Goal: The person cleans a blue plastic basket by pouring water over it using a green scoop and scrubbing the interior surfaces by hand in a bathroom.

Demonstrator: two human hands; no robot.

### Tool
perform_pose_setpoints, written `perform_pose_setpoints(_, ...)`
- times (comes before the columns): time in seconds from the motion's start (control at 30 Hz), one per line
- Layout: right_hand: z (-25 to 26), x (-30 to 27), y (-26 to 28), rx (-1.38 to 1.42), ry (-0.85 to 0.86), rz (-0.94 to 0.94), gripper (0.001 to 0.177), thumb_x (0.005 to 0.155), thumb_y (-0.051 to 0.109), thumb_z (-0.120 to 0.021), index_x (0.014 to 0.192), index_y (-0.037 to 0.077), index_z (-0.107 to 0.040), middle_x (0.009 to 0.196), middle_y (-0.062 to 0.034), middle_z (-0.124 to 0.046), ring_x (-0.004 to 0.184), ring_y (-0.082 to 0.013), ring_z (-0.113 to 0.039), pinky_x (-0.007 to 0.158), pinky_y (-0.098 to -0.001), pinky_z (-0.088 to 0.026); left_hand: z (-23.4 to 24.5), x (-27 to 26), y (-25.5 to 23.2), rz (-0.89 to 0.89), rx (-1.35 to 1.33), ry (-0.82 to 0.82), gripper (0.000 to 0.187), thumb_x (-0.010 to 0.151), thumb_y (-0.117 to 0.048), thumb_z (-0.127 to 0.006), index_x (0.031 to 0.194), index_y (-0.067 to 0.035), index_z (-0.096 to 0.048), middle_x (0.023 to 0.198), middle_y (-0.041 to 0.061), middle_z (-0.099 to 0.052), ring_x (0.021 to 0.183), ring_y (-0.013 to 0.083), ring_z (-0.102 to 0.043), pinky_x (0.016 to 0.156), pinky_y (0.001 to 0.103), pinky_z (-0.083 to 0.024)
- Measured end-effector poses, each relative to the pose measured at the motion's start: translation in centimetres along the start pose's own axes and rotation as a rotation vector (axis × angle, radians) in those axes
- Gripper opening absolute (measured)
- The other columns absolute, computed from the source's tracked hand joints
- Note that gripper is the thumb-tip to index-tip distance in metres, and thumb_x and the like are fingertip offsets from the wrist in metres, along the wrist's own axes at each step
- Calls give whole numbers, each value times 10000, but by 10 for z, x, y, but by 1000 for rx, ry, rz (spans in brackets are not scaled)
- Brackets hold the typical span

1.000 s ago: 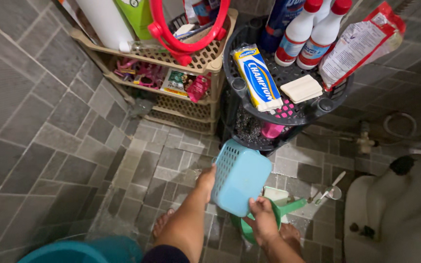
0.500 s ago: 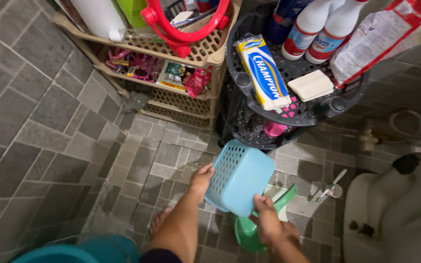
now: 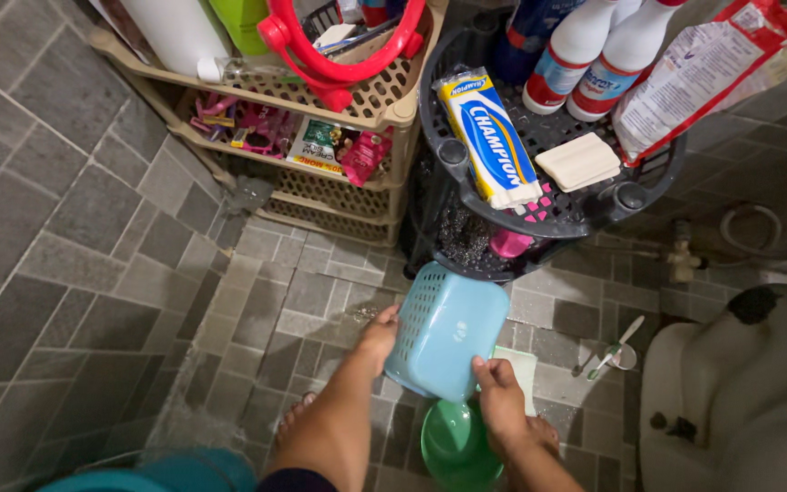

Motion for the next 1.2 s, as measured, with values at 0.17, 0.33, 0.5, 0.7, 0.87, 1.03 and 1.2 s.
perform_pose_setpoints(0.17, 4, 1, 3, 2, -50, -106, 246, 975, 320, -608, 1039, 88, -561, 998, -94, -631, 890, -234, -600, 801, -429, -548, -4, 19, 19, 96, -157, -64, 434, 1038, -331, -530, 1429, -145, -554, 1395, 111, -653, 1227, 274, -640, 1038, 492, -508)
perform_pose_setpoints(0.33, 16, 0, -15, 51, 25, -213, 252, 988, 303, -573, 1127, 93, -568, 1113, -97, -606, 1012, -249, -580, 886, -448, -510, 18, -11, 0, 298, -236, -117, 559, 979, -494, -622, 1289, -33, -687, 1236, 180, -727, 1049, 353, -708, 910, 567, -537)
perform_pose_setpoints(0.5, 14, -37, 0, -76, 175, -336, 399, 926, 271, -619, 1275, 89, -555, 1240, -89, -621, 1163, -296, -605, 969, -442, -484, 38, -59, -46, -23, 41, -92, 482, 970, -506, -675, 1220, -97, -726, 994, 125, -701, 767, 272, -539, 647, 482, -434)
perform_pose_setpoints(0.7, -1, -130, 117, -668, -108, 875, 789, 805, 205, -794, 1482, 25, -431, 1467, -270, -476, 1342, -412, -473, 1090, -482, -402, 12, -214, -120, -428, 629, -206, 398, 920, -490, -666, 967, -110, -773, 799, 127, -767, 708, 231, -701, 683, 401, -547)
perform_pose_setpoints(0.87, 4, -213, 216, -986, 220, 1495, 891, 568, 248, -885, 1358, 53, -525, 1299, -237, -567, 1279, -421, -483, 1094, -529, -350, -55, -359, -160, -683, 1008, -305, 416, 890, -540, -604, 954, -165, -771, 852, 137, -735, 803, 353, -702, 696, 489, -530)
perform_pose_setpoints(1.03, 46, -240, 255, -1238, 256, 1414, 470, 662, 252, -878, 1086, 148, -707, 1035, -82, -678, 1052, -335, -579, 990, -495, -414, -113, -440, -173, -783, 794, -398, 336, 856, -483, -664, 932, -173, -767, 828, 100, -762, 811, 307, -741, 751, 458, -568)
perform_pose_setpoints(1.2, 93, -263, 286, -1190, 90, 1580, 379, 644, 261, -873, 953, 125, -700, 928, -57, -668, 982, -308, -608, 904, -489, -404, -138, -461, -171, -1104, 623, -664, 677, 702, -418, -828, 1262, -110, -603, 1356, 165, -558, 1206, 397, -544, 964, 543, -414)
Point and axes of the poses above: each hand's wrist, its own x-axis towards the middle knuckle, its own z-axis out of the back of the hand, y = z × x, the point moved 1 cm from there along x, towards the middle knuckle
